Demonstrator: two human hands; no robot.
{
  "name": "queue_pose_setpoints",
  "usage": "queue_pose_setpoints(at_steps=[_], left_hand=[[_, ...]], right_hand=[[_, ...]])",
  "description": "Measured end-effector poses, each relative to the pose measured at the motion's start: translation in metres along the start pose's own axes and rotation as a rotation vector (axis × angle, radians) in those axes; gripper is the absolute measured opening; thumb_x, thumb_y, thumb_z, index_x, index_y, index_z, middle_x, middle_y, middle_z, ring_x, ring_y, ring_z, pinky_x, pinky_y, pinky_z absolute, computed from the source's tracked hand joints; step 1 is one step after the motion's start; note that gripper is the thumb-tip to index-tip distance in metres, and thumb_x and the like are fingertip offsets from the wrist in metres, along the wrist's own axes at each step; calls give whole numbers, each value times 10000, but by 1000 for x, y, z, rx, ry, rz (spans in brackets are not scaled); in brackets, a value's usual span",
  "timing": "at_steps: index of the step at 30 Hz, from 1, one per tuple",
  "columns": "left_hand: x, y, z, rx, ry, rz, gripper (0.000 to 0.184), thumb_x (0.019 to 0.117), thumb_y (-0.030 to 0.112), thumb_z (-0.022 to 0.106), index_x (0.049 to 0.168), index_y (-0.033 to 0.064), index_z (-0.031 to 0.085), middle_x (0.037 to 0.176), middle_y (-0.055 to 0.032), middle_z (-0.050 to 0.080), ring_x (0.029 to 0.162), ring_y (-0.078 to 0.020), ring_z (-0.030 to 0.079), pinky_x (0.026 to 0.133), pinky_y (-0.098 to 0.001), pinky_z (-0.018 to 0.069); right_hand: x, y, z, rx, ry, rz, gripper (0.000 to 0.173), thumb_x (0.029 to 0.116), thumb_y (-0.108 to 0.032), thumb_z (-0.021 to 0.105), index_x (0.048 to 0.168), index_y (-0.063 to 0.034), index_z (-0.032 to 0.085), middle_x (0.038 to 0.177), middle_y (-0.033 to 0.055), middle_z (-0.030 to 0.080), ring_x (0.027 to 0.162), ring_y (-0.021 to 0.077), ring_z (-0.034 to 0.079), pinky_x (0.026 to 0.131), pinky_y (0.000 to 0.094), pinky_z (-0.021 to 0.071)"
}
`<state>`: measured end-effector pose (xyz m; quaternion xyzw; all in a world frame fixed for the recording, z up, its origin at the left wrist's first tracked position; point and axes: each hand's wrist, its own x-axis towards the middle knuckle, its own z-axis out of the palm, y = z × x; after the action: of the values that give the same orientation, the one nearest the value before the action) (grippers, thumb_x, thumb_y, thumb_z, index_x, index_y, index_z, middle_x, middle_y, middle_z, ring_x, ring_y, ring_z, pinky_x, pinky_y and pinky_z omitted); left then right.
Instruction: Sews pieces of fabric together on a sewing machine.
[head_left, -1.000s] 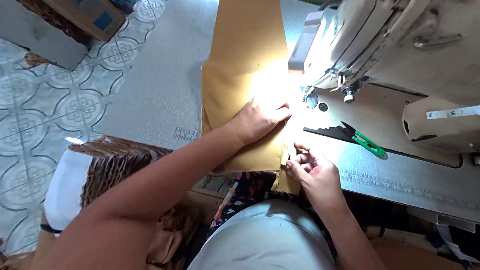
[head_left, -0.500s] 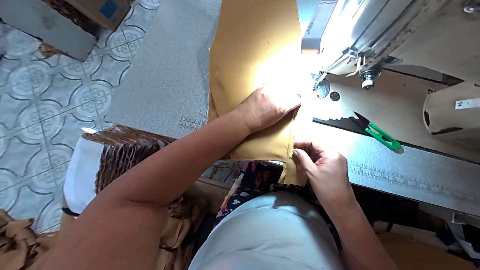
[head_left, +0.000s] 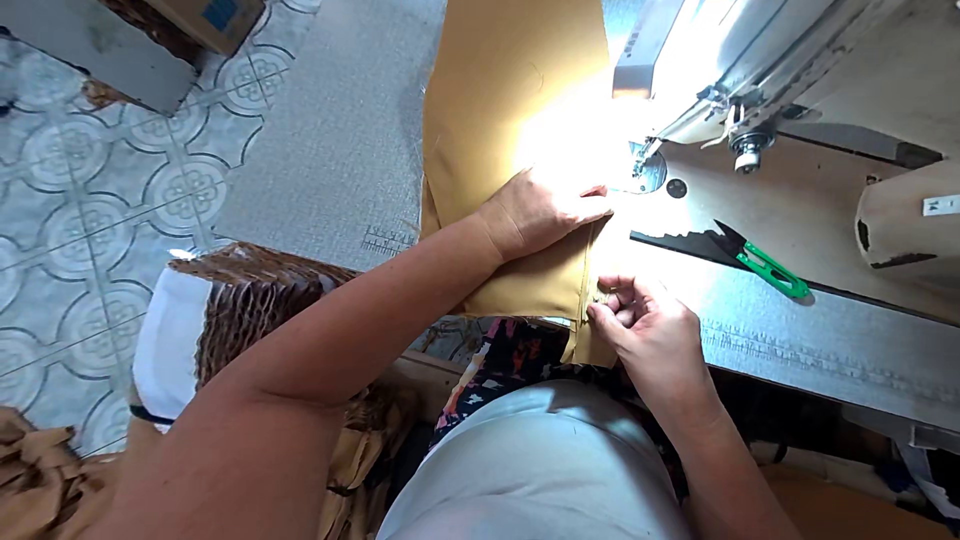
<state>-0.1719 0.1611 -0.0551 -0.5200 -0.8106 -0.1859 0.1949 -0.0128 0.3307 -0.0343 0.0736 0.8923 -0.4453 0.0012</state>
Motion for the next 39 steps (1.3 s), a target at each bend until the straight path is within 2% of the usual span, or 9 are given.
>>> queue_pose_setpoints(at_steps=[7, 21, 24, 27, 28, 30, 33, 36, 39], left_hand=[[-1, 1, 0, 25, -9, -10, 263, 1034, 69, 521, 1092, 119, 772, 1028, -84, 743, 889, -262, 711, 706, -413, 552], [1, -2, -1, -44, -11, -6, 264, 1030, 59, 526, 1078, 106, 782, 1021, -99, 733, 919, -259, 704, 743, -408, 555], [2, 3, -7, -32, -64, -33, 281, 1016, 32, 527, 1103, 115, 781, 1056, -97, 746, 905, -259, 720, 723, -396, 566], [6, 20, -20, 33, -224, -146, 336, 1010, 4, 499, 1210, 127, 739, 1153, -99, 728, 966, -288, 719, 710, -437, 568], [5, 27, -22, 59, -249, -178, 357, 1006, -3, 494, 1248, 128, 722, 1203, -96, 722, 1048, -293, 711, 758, -439, 579], [3, 41, -24, 83, -277, -240, 387, 1009, -8, 484, 1319, 113, 683, 1333, -98, 684, 1251, -295, 641, 956, -439, 552], [-4, 54, -21, 75, -281, -296, 426, 1007, -21, 483, 1390, 87, 633, 1435, -135, 613, 1334, -307, 578, 1070, -437, 484], [-11, 53, -15, 43, -186, -295, 415, 1010, -6, 482, 1373, 100, 652, 1422, -140, 622, 1310, -301, 601, 1069, -424, 492], [-15, 52, -11, 36, -156, -330, 419, 998, 1, 505, 1349, 151, 676, 1324, -153, 669, 1191, -307, 664, 967, -431, 542]], right_hand=[[-1, -1, 1, -109, 8, -47, 295, 841, -190, 785, 1123, -137, 718, 782, -51, 665, 614, 13, 583, 564, 188, 509], [1, -8, -2, -249, -43, -119, 313, 871, -167, 768, 1176, -114, 724, 795, -9, 685, 660, 88, 631, 610, 262, 544], [2, -9, -2, -248, -56, -114, 307, 877, -169, 760, 1176, -114, 723, 788, -10, 688, 657, 85, 637, 618, 263, 551], [3, -9, -1, -274, -43, -140, 292, 875, -175, 745, 1156, -97, 730, 777, 0, 702, 651, 95, 652, 627, 269, 562], [3, -9, -1, -284, -43, -140, 288, 875, -178, 739, 1151, -94, 736, 780, 1, 705, 654, 94, 654, 630, 265, 562], [2, -11, -2, -296, -53, -134, 288, 881, -181, 730, 1155, -95, 742, 797, -2, 713, 668, 84, 660, 640, 252, 566], [2, -11, -2, -287, -54, -133, 307, 880, -173, 727, 1177, -96, 746, 827, 6, 723, 676, 91, 667, 644, 257, 574], [1, -10, -1, -290, -46, -147, 301, 883, -182, 720, 1170, -94, 747, 821, 5, 725, 673, 99, 670, 639, 264, 576], [0, -9, -1, -292, -38, -156, 300, 882, -186, 718, 1166, -96, 751, 807, 2, 721, 664, 97, 666, 628, 261, 571]])
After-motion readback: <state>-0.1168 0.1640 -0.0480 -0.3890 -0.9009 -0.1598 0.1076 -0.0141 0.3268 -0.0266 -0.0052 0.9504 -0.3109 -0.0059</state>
